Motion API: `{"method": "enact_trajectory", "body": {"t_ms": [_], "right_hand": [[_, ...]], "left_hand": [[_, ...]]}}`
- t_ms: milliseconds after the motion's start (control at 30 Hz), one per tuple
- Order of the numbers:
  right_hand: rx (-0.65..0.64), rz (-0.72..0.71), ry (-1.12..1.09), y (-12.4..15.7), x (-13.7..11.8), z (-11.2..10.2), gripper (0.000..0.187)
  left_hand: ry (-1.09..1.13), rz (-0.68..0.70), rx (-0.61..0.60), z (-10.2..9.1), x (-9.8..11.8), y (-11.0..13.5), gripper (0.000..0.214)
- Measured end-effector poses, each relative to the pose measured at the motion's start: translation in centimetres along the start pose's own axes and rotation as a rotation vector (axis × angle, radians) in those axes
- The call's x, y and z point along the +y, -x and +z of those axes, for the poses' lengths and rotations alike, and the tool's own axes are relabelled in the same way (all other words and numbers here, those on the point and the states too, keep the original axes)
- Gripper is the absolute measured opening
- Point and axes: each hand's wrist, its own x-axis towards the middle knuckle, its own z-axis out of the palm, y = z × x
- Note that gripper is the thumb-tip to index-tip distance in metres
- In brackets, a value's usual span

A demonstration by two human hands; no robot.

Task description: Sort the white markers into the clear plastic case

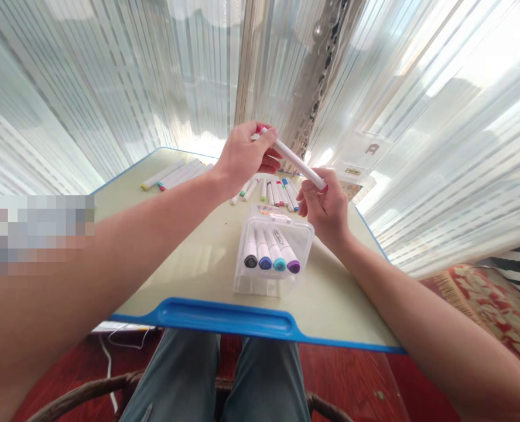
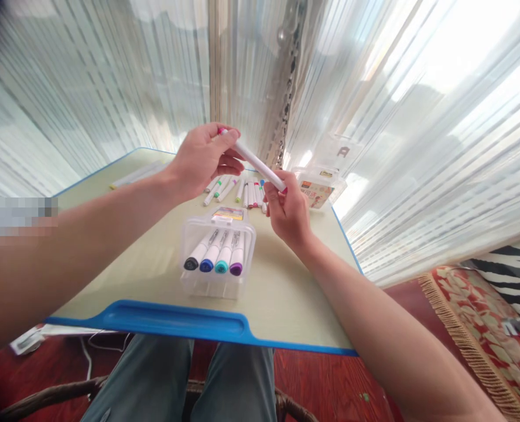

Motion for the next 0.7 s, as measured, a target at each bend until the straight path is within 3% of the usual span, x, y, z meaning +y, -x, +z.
{"method": "enact_trajectory", "body": {"t_ms": [100,233,400,567,700], "right_hand": [[0.018,-0.017,-0.058,0.1,-1.1,-0.3,0.027],[0.060,-0.019,-0.097,0.1,-2.2,-0.6,0.031],[0.023,-0.025,-0.068,0.3,-2.7,-0.6,0.037],[0.006,0.009,-0.108,0.6,-3.2,-0.3,0.045],[0.010,0.037,-0.204,0.9,-3.5,0.0,0.049]], "left_hand": [[-0.067,0.080,0.007,-1.3,0.8,2.1,0.019],[-0.124,0.218,-0.006,-1.7,0.5,4.2,0.015],[-0.080,0.273,0.089,-1.3,-1.0,5.1,0.024],[-0.217,0.390,0.043,-2.5,-1.8,5.9,0.028],[-0.317,0.409,0.031,-3.4,-1.7,6.4,0.028]]}}
